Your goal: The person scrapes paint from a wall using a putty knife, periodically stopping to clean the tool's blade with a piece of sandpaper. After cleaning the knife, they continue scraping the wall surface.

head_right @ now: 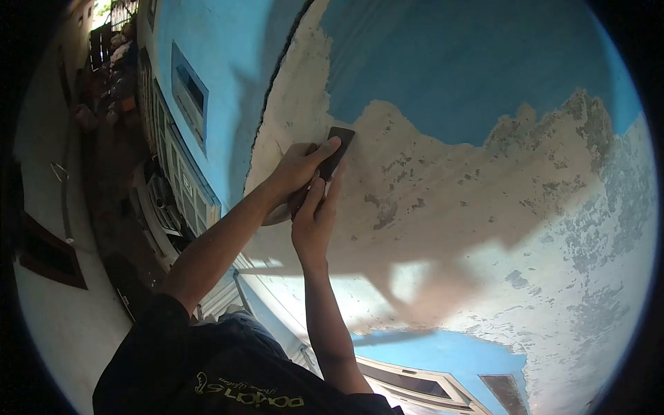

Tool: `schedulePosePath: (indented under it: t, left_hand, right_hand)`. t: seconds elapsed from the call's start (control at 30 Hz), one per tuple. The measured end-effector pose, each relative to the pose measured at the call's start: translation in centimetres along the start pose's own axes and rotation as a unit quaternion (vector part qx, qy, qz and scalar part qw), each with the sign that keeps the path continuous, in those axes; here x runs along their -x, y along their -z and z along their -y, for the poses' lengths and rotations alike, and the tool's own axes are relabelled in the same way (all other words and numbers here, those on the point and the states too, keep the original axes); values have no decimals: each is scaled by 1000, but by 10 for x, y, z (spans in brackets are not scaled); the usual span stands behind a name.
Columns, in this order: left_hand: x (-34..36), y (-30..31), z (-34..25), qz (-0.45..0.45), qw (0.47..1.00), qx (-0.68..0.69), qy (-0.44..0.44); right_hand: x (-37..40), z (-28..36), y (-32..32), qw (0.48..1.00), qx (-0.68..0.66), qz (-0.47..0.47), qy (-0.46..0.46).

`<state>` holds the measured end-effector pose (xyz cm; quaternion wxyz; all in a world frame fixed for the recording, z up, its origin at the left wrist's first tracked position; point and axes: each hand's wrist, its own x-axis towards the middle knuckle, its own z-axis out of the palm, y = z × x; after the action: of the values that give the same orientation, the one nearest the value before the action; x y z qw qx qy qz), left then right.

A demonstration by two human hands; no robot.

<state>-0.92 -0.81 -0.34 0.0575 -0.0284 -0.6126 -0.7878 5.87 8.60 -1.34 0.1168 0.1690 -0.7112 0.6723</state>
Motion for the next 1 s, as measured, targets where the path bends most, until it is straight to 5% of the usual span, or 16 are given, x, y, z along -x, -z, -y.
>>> schedulePosePath:
  t: [0.27,0.47,0.67,1.0]
  left_hand:
    - [13,-15,-12,72,991,99,53]
    - [16,-27,-16,79,985,151,37]
    - [12,-27,-14,89,981,166,50]
    - [10,-29,-27,42,990,133,25]
  right_hand:
    - [5,26,27,981,-180,-17,-71]
    - [-4,39,51,940,-314,86,-104]
    - [-9,47,44,981,-156,29,-114]
    - [-13,37,39,990,-117,47,-71]
